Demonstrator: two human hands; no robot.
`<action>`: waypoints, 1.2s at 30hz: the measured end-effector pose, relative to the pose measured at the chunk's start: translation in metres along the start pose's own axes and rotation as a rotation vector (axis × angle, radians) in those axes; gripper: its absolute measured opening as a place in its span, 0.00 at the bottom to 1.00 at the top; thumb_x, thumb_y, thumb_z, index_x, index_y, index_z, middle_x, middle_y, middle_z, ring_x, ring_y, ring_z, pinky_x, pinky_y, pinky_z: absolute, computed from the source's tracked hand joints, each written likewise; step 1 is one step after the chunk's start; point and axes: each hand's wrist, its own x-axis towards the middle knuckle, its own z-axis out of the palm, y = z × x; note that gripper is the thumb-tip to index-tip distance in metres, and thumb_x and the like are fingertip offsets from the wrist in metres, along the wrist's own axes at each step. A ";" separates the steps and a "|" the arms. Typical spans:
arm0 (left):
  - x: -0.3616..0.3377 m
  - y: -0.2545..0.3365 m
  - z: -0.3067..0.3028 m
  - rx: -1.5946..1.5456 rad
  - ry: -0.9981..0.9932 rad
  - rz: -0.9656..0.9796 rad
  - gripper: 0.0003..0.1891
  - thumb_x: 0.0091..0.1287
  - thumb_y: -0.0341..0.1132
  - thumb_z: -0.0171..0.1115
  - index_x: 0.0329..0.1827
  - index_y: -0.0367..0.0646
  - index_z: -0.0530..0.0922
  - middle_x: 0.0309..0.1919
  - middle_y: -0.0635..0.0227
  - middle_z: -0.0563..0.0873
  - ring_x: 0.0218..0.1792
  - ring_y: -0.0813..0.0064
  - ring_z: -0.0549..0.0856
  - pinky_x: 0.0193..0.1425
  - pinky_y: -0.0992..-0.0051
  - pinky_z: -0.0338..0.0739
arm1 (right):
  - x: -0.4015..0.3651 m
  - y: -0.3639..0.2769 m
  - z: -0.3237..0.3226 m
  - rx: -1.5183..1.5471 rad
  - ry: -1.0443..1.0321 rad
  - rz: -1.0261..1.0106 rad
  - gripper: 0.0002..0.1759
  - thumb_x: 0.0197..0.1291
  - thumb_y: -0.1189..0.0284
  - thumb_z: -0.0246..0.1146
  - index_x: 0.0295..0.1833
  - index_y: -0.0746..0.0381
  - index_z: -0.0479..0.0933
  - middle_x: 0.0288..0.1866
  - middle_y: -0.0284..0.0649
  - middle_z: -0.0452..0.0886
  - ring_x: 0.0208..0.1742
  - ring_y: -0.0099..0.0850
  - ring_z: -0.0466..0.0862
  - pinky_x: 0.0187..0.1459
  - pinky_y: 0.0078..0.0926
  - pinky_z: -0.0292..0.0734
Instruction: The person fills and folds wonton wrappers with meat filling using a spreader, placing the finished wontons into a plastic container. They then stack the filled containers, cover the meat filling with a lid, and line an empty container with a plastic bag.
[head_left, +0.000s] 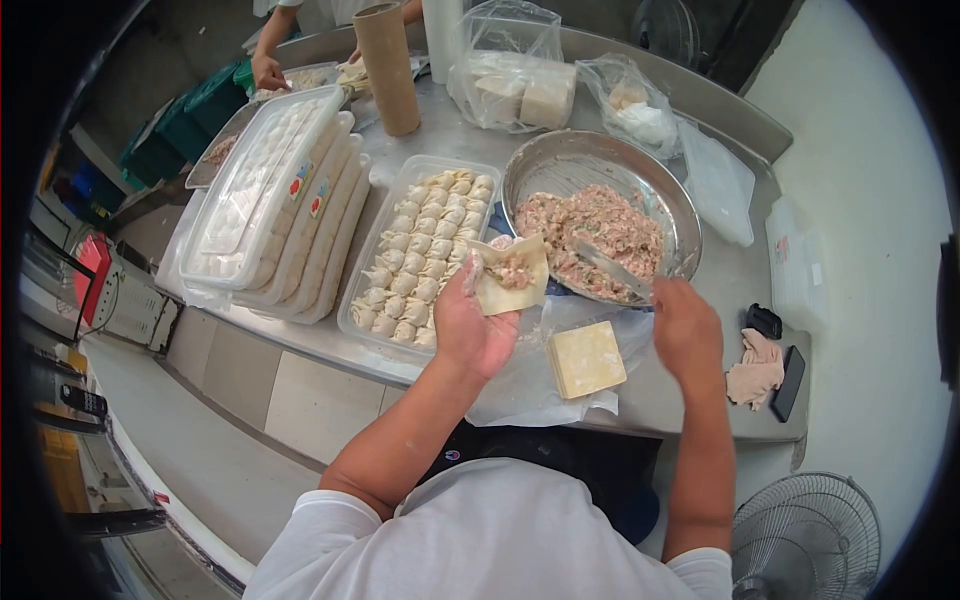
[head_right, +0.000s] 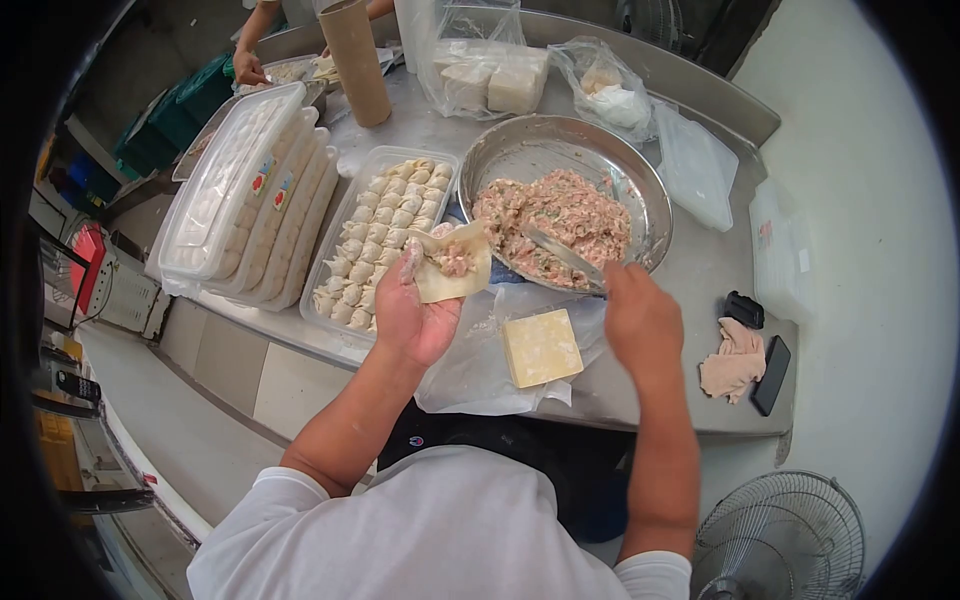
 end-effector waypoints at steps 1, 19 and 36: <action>-0.001 0.001 0.000 -0.010 0.009 -0.008 0.21 0.79 0.39 0.44 0.66 0.31 0.66 0.61 0.52 0.75 0.64 0.57 0.76 0.73 0.57 0.70 | 0.006 0.024 0.010 -0.068 -0.131 -0.045 0.08 0.59 0.77 0.59 0.43 0.59 0.78 0.34 0.45 0.77 0.38 0.46 0.82 0.36 0.43 0.77; 0.019 -0.018 -0.010 -0.043 0.017 -0.133 0.22 0.80 0.39 0.41 0.67 0.30 0.64 0.63 0.49 0.74 0.63 0.55 0.77 0.72 0.55 0.71 | -0.006 0.013 0.002 0.216 -0.012 -0.084 0.07 0.57 0.78 0.60 0.42 0.60 0.76 0.38 0.44 0.78 0.37 0.50 0.81 0.37 0.45 0.76; 0.028 -0.019 -0.002 0.008 -0.077 -0.180 0.21 0.80 0.39 0.39 0.65 0.31 0.66 0.62 0.50 0.75 0.64 0.57 0.77 0.71 0.55 0.71 | -0.022 0.004 0.006 0.183 0.040 -0.029 0.06 0.58 0.77 0.61 0.42 0.61 0.75 0.38 0.43 0.78 0.36 0.49 0.81 0.35 0.43 0.76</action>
